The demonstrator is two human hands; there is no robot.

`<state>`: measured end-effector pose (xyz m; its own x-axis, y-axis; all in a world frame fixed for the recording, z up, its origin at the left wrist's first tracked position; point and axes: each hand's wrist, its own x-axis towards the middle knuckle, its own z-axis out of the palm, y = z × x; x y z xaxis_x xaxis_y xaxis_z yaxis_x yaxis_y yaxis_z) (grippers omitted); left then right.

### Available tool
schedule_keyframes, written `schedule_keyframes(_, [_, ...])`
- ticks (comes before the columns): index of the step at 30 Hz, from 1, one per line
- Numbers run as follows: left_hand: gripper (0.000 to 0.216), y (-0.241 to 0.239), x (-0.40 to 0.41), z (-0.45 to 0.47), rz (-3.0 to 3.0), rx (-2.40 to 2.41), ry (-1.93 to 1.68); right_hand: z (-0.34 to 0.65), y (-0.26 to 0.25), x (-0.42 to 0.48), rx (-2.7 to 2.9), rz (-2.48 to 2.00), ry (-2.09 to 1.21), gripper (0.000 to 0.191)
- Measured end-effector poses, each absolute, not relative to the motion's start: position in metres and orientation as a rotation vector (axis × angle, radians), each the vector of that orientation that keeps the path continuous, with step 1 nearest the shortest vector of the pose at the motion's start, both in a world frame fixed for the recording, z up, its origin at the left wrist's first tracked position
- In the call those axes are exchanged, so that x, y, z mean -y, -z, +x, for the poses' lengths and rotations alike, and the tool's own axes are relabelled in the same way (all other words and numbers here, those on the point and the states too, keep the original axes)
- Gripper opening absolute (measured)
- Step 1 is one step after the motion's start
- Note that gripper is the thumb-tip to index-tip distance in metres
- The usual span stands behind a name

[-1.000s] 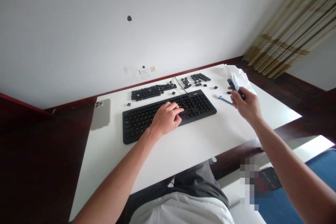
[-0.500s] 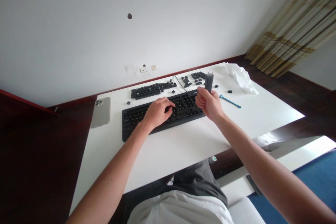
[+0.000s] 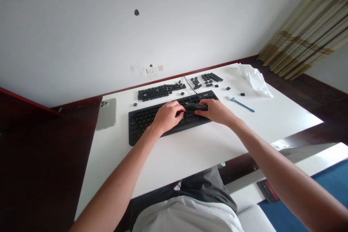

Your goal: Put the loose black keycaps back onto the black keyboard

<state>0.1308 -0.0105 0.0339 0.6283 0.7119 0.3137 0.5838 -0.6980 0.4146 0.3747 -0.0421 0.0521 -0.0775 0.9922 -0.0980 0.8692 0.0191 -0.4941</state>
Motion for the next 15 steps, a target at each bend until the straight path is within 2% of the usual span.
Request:
schedule_keyframes(11, [0.020,-0.0346,0.0125,0.1323,2.582,-1.064,-0.675,0.3700,-0.0558,0.0418,2.013,-1.910,-0.513,0.021])
schedule_keyframes(15, [0.018,-0.0360,0.0141,0.1324,2.565,-1.022,-0.695,0.3672,-0.0579,0.0394,1.747,-1.709,-0.544,0.040])
